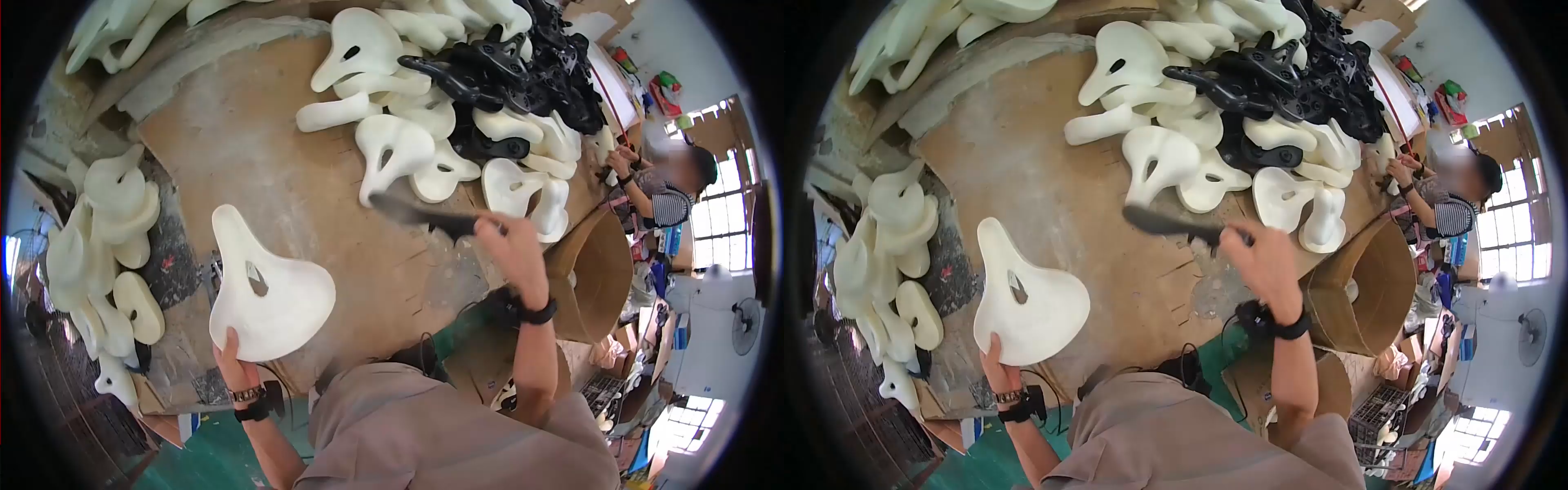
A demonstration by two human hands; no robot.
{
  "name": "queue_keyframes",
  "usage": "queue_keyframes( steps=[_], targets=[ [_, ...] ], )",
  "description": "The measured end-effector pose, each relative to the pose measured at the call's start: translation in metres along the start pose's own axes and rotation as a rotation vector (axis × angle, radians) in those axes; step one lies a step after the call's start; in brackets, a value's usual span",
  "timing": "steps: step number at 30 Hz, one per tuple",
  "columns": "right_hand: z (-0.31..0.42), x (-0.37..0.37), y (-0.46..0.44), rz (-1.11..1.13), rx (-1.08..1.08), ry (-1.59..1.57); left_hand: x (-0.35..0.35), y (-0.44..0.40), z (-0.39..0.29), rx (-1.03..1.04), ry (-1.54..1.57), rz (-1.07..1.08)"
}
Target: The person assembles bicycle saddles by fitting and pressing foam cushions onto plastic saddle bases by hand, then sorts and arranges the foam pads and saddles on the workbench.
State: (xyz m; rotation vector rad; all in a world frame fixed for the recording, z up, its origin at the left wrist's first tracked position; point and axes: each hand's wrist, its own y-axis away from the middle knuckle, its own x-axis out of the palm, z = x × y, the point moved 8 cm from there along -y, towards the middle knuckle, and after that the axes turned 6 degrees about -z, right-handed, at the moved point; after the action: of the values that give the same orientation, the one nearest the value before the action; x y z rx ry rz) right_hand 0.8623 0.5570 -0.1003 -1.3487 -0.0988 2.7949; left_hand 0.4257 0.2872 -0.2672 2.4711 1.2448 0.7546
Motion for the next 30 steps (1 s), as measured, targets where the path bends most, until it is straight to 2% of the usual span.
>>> queue_keyframes(
  steps=[1, 3, 6, 8, 9, 11, 14, 15, 17, 19, 21, 23, 27, 30],
  targets=[
    [0.000, 0.011, 0.017, 0.021, -0.059, 0.003, 0.000, 0.001, -0.002, 0.021, 0.026, 0.027],
    [-0.014, 0.053, 0.047, 0.174, 0.022, 0.019, -0.008, 0.002, -0.002, 0.035, 0.039, 0.040],
    [-0.051, 0.123, 0.083, 0.155, 0.004, 0.082, -0.010, 0.006, -0.005, 0.046, 0.057, 0.041],
    [-0.065, 0.135, 0.094, -0.031, 0.002, 0.147, -0.009, 0.010, -0.003, 0.055, 0.081, 0.006],
    [-0.080, 0.150, 0.103, -0.027, -0.014, 0.140, -0.007, 0.012, -0.001, 0.038, 0.103, 0.030],
    [-0.089, 0.155, 0.115, -0.291, -0.251, 0.069, -0.008, 0.011, -0.001, 0.055, 0.135, 0.042],
    [-0.124, 0.180, 0.123, 0.042, -0.098, 0.238, -0.010, 0.009, 0.012, -0.058, 0.258, 0.075],
    [-0.137, 0.183, 0.127, 0.166, -0.064, 0.274, -0.011, 0.010, 0.008, -0.032, 0.274, 0.052],
    [-0.175, 0.183, 0.116, 0.168, 0.006, 0.395, -0.002, 0.011, 0.003, -0.021, 0.317, 0.110],
    [-0.113, 0.118, 0.110, 0.016, 0.018, 0.363, -0.010, 0.010, 0.006, -0.023, 0.323, 0.062],
    [-0.061, 0.061, 0.108, -0.261, -0.280, 0.159, -0.010, 0.010, 0.006, -0.043, 0.311, 0.098],
    [-0.019, 0.021, 0.109, -0.231, -0.137, -0.228, -0.007, 0.010, 0.003, -0.019, 0.264, 0.134],
    [0.044, -0.028, 0.119, -0.324, -0.097, -0.278, 0.018, 0.020, 0.001, -0.023, 0.262, 0.244],
    [0.072, -0.024, 0.128, -0.291, -0.024, -0.553, 0.037, 0.030, 0.004, -0.047, 0.220, 0.351]
  ],
)
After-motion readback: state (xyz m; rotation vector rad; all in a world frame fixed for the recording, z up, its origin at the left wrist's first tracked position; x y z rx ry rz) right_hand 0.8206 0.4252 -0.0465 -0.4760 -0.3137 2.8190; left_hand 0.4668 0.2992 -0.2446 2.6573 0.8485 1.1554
